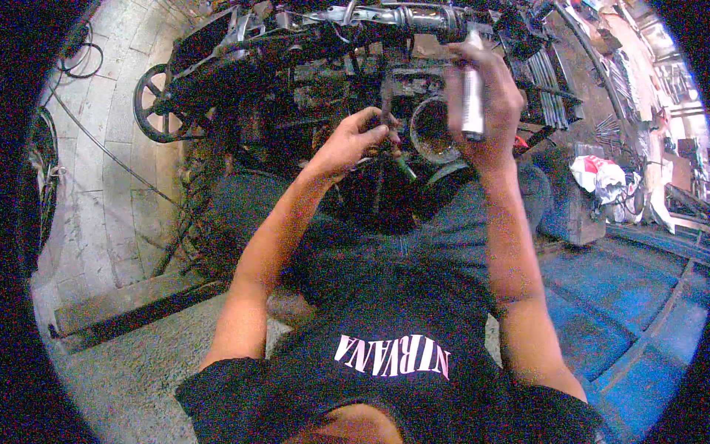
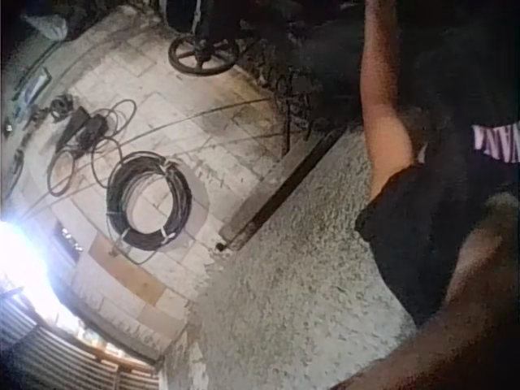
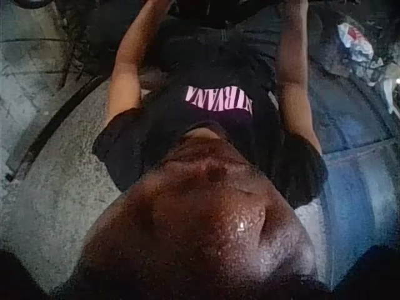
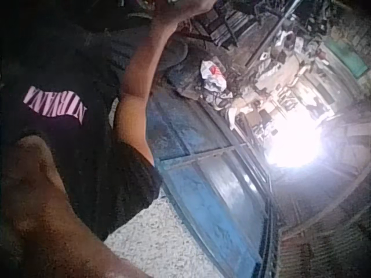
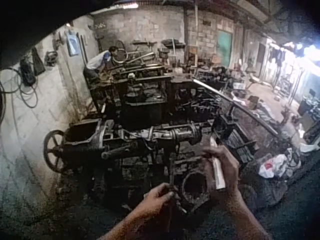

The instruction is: Marking metal rods with a white marker while using a manual bending or fabrication machine.

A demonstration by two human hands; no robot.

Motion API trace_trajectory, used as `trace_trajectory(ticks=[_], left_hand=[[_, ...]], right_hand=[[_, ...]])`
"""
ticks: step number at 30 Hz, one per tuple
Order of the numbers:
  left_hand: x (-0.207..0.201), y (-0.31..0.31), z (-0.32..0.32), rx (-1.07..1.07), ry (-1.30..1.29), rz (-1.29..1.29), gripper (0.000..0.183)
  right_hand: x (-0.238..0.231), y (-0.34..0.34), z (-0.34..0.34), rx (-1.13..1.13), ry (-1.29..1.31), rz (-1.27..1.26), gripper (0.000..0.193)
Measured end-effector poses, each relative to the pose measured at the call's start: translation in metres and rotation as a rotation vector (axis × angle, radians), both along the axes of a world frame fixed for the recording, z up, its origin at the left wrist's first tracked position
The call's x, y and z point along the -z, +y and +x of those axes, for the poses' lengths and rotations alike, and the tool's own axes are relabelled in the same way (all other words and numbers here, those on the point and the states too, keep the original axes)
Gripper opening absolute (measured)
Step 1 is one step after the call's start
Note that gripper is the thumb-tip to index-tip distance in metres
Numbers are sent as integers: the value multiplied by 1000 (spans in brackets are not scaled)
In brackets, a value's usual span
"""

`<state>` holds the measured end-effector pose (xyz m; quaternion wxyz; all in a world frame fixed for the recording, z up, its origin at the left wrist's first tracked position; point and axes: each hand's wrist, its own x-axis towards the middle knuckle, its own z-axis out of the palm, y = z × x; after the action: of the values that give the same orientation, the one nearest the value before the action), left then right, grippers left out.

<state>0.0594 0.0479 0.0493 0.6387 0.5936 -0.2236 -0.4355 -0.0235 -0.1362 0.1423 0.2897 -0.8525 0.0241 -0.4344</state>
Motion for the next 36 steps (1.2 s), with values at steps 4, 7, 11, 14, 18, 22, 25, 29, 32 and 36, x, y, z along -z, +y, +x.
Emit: trace_trajectory(ticks=[4, 7, 11, 14, 18, 22, 25, 29, 32, 36], left_hand=[[21, 4, 7, -126, 242, -78, 23], [31, 9, 14, -195, 307, -66, 21], [39, 17, 18, -236, 195, -35, 26], [40, 17, 17, -297, 16, -18, 26], [34, 15, 16, -321, -35, 9, 36], [27, 9, 8, -432, -481, -71, 71], [25, 9, 4, -493, -370, -117, 85], [24, 12, 13, -471, -570, -106, 92], [25, 15, 19, -445, -352, -139, 95], [21, 14, 22, -444, -341, -166, 92]], right_hand=[[39, 19, -5, -117, 33, 714, 26], [74, 42, 4, -85, 120, 965, 28], [103, 62, 16, -143, 119, 1023, 27], [112, 67, 16, -98, 147, 915, 27], [119, 71, 14, -107, 176, 952, 26], [126, 81, 10, -117, 160, 842, 23], [128, 89, 7, -87, 144, 791, 21], [122, 94, 4, -197, 324, 752, 24], [114, 95, 1, -211, 333, 667, 31], [99, 96, -1, -232, 344, 747, 41]])
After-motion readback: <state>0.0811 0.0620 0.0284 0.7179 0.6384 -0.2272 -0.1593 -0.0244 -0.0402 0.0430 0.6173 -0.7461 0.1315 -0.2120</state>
